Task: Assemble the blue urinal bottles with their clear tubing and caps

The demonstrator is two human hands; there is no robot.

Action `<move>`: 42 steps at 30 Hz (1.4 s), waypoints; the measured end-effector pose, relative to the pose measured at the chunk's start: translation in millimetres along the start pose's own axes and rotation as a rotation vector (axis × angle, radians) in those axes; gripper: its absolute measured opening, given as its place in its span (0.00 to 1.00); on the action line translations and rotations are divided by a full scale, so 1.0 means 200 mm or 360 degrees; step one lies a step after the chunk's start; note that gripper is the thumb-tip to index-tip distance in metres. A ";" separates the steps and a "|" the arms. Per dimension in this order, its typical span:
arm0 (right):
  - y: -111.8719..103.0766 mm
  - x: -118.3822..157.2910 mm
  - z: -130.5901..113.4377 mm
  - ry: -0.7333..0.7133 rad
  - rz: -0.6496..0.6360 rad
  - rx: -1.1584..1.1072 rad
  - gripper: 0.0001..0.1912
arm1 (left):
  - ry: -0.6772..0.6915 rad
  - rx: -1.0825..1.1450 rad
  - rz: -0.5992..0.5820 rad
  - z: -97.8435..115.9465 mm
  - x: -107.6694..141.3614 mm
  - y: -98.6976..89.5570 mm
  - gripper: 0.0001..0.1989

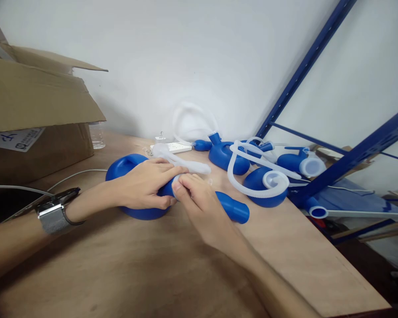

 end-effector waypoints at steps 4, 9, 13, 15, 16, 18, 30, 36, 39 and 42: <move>-0.03 0.04 -0.05 -0.0183 -0.0071 0.0157 0.14 | -0.0084 0.0007 -0.0017 -0.01 0.00 -0.01 0.30; -0.08 0.15 -0.13 -0.0706 0.0161 0.0529 0.11 | -0.0059 -0.0010 0.0027 0.01 0.00 -0.02 0.30; -0.07 0.21 -0.16 -0.1050 0.0392 0.0776 0.13 | -0.0061 -0.0053 0.0082 0.00 0.00 -0.02 0.30; -0.07 0.22 -0.16 -0.1119 0.0458 0.0828 0.12 | -0.0063 -0.0071 0.0089 0.00 0.00 -0.01 0.31; -0.07 0.22 -0.17 -0.1144 0.0479 0.0862 0.12 | -0.0061 -0.0081 0.0088 0.00 0.00 -0.01 0.31; -0.06 0.22 -0.19 -0.1203 0.0509 0.0942 0.12 | -0.0052 -0.0097 0.0079 0.01 0.00 0.00 0.31; -0.02 0.25 -0.29 -0.1241 0.0519 0.1454 0.08 | 0.0042 -0.0176 0.0070 0.02 0.02 0.02 0.29; -0.01 0.24 -0.31 -0.1157 0.0574 0.1508 0.07 | -0.0013 -0.0174 0.0026 0.04 0.01 0.01 0.26; -0.01 0.21 -0.30 -0.1040 0.0535 0.1511 0.09 | -0.0038 -0.0174 0.0021 0.04 0.01 0.01 0.26; -0.01 0.20 -0.31 -0.0988 0.0515 0.1541 0.11 | -0.0051 -0.0194 0.0003 0.04 0.00 0.02 0.26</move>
Point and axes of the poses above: each hand's wrist, its own x-axis away from the middle knuckle, its own y-axis out of the palm, z = x × y, the point moved 10 cm from there along -x, towards the middle knuckle, and after that the axes turned 4 degrees about x, right-handed, at the moved point
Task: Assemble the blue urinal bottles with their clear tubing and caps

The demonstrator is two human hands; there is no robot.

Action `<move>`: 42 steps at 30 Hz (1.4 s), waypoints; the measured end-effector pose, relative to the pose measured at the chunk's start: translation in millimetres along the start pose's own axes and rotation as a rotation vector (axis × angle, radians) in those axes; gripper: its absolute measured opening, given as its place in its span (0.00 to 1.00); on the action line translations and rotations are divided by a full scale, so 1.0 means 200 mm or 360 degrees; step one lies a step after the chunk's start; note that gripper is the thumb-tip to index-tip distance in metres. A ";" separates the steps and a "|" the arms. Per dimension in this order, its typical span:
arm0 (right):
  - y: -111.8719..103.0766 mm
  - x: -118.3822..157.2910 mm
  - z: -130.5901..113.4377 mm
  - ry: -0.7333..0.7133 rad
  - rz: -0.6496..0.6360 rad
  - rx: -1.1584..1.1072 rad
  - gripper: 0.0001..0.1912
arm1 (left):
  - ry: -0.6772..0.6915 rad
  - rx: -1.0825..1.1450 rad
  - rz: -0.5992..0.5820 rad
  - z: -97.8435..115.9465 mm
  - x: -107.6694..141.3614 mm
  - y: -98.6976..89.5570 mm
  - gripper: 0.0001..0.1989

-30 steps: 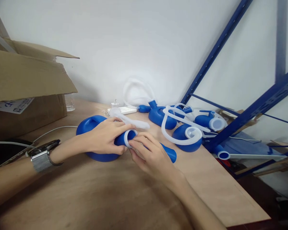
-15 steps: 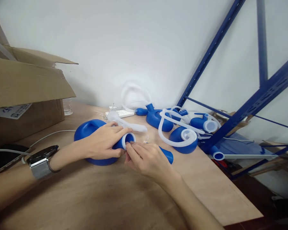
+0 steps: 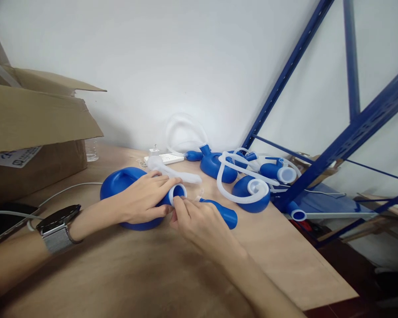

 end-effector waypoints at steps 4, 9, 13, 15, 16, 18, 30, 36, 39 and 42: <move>0.01 -0.01 0.00 0.0023 -0.0072 0.0042 0.13 | 0.0026 -0.0041 0.0022 0.00 0.00 0.01 0.28; 0.02 -0.01 0.02 0.0038 -0.0114 0.0091 0.13 | -0.0010 -0.0075 0.0005 -0.01 -0.01 0.02 0.27; 0.04 0.00 0.03 0.0033 -0.0131 0.0066 0.12 | -0.0007 -0.0073 -0.0005 -0.01 -0.01 0.03 0.27; 0.04 0.00 0.03 0.0020 -0.0127 0.0053 0.12 | -0.0019 -0.0047 0.0001 -0.02 -0.01 0.03 0.28; 0.04 0.01 0.03 0.0014 -0.0122 0.0049 0.12 | -0.0028 -0.0026 0.0010 -0.02 -0.01 0.03 0.27; 0.05 0.01 0.03 0.0010 -0.0121 0.0036 0.11 | -0.0038 0.0016 0.0032 -0.02 -0.01 0.02 0.26; 0.08 0.03 0.04 0.0059 -0.0096 0.0053 0.12 | -0.0112 0.0180 -0.0001 -0.03 -0.01 -0.01 0.24; 0.07 0.02 0.05 0.0096 -0.0089 0.0091 0.12 | -0.0022 0.0222 -0.0005 -0.03 -0.01 -0.02 0.25; 0.06 0.02 0.05 0.0132 -0.0074 0.0095 0.11 | 0.0026 0.0186 -0.0021 -0.03 0.00 -0.02 0.26; 0.07 0.03 0.07 0.0188 -0.0050 0.0085 0.10 | 0.0038 0.0164 -0.0001 -0.04 0.00 -0.01 0.25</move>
Point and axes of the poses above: each hand's wrist, its own x-axis away from the middle knuckle, its own y-axis out of the palm, z = x × y, the point moved 10 cm from there along -x, towards the middle knuckle, and after that the axes turned 4 degrees about x, right-handed, at the moved point
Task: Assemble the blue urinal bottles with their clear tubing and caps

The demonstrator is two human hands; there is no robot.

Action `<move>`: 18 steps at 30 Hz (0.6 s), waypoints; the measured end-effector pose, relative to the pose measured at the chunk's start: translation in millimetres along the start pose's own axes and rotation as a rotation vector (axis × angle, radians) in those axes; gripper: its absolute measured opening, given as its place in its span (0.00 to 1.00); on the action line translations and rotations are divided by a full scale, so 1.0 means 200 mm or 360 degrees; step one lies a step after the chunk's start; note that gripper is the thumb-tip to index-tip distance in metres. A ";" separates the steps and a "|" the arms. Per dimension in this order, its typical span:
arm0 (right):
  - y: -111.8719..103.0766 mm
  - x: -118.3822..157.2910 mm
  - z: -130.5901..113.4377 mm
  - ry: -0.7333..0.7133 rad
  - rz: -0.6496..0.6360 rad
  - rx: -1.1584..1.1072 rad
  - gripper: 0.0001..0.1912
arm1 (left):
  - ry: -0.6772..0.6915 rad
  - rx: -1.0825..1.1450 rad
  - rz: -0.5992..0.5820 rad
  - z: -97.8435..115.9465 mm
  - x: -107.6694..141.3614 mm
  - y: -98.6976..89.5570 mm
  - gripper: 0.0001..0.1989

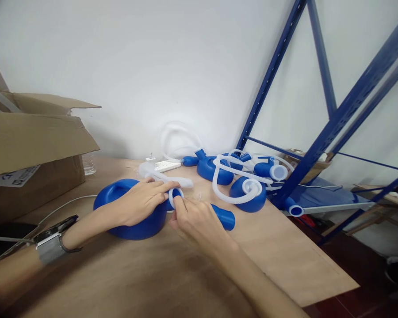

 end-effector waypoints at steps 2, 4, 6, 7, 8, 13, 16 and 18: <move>0.01 0.00 0.01 0.0037 0.0013 -0.0030 0.09 | 0.0001 -0.0001 0.0011 -0.01 0.00 0.01 0.25; 0.02 0.01 0.01 0.0076 0.0023 -0.0046 0.08 | -0.0024 0.0004 0.0015 -0.02 -0.01 0.01 0.26; 0.02 0.01 0.02 0.0128 0.0021 -0.0055 0.07 | -0.0057 -0.0026 0.0016 -0.03 -0.02 0.01 0.27; 0.03 0.01 0.03 0.0157 0.0016 -0.0064 0.07 | -0.0067 -0.0064 0.0014 -0.02 -0.02 0.01 0.26; 0.03 0.02 0.03 0.0180 0.0013 -0.0082 0.06 | -0.0071 -0.0111 0.0011 -0.02 -0.02 0.01 0.26; 0.03 0.03 0.06 0.0266 0.0022 -0.0230 0.05 | -0.0079 -0.0239 -0.0015 -0.01 -0.03 0.01 0.23; 0.02 0.05 0.09 0.0292 0.0091 -0.0393 0.05 | -0.0061 -0.0254 0.0015 -0.01 -0.02 0.02 0.23; 0.02 0.06 0.10 0.0270 0.0146 -0.0486 0.05 | -0.0070 -0.0262 0.0045 -0.02 -0.02 0.02 0.23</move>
Point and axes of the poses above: each hand's wrist, its own x-axis away from the middle knuckle, its own y-axis out of the palm, z = x × y, the point moved 10 cm from there along -x, towards the middle knuckle, and after that the axes turned 4 degrees about x, right-handed, at the moved point
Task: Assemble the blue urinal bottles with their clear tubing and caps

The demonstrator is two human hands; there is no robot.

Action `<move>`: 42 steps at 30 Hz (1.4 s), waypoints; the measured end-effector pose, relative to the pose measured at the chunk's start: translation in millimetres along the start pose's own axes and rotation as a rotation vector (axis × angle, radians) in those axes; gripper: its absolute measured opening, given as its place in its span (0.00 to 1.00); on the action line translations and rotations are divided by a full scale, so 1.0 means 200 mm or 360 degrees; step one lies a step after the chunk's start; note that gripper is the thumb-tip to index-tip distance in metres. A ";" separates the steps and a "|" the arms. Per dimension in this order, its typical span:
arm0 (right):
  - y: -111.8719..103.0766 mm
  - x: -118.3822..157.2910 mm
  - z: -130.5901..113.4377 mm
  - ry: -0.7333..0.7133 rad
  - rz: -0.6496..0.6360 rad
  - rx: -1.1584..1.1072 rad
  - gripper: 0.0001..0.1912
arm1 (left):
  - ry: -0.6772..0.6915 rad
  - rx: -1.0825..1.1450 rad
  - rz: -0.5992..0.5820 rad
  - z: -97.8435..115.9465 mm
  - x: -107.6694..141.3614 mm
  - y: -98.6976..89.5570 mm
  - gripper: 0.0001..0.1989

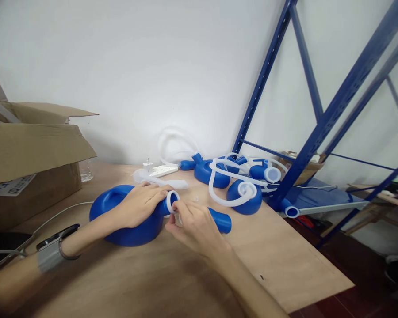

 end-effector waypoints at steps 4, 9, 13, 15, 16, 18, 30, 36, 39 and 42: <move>-0.01 0.00 -0.01 -0.0120 0.0035 -0.0097 0.05 | -0.0046 -0.0044 0.0040 -0.02 0.00 0.01 0.23; -0.01 0.00 -0.04 -0.0158 0.0088 -0.0135 0.07 | -0.0062 -0.0152 0.0003 -0.03 0.00 0.01 0.18; -0.02 0.06 -0.06 -0.0280 0.0272 -0.0007 0.11 | -0.0025 -0.0190 0.0015 -0.02 0.00 0.00 0.17; -0.01 0.10 -0.09 -0.0417 0.0312 0.0078 0.17 | -0.0026 -0.0220 0.0008 -0.01 0.00 0.00 0.17; -0.01 0.11 -0.10 -0.0458 0.0320 0.0093 0.19 | -0.0029 -0.0245 0.0003 -0.01 -0.01 -0.01 0.17; -0.01 0.13 -0.09 -0.0444 0.0335 0.0043 0.21 | -0.0028 -0.0289 -0.0020 0.00 -0.01 -0.01 0.17; 0.05 0.07 0.04 0.0149 0.0179 -0.0462 0.04 | -0.0002 -0.0199 -0.0196 0.02 -0.01 0.00 0.14; 0.09 0.07 0.01 0.0170 0.0130 -0.0479 0.11 | 0.0020 -0.0222 -0.0154 0.03 0.00 0.00 0.15; 0.10 0.10 0.01 0.0203 0.0207 -0.0503 0.12 | 0.0008 -0.0251 -0.0150 0.03 0.00 0.00 0.16; 0.09 0.12 0.01 0.0185 0.0291 -0.0466 0.12 | 0.0017 -0.0253 -0.0120 0.04 0.00 0.01 0.17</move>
Point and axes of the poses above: each hand's wrist, its own x-axis away from the middle knuckle, its own y-axis out of the palm, z = x × y, the point moved 10 cm from there along -x, towards the middle knuckle, and after that the axes turned 4 degrees about x, right-handed, at the moved point
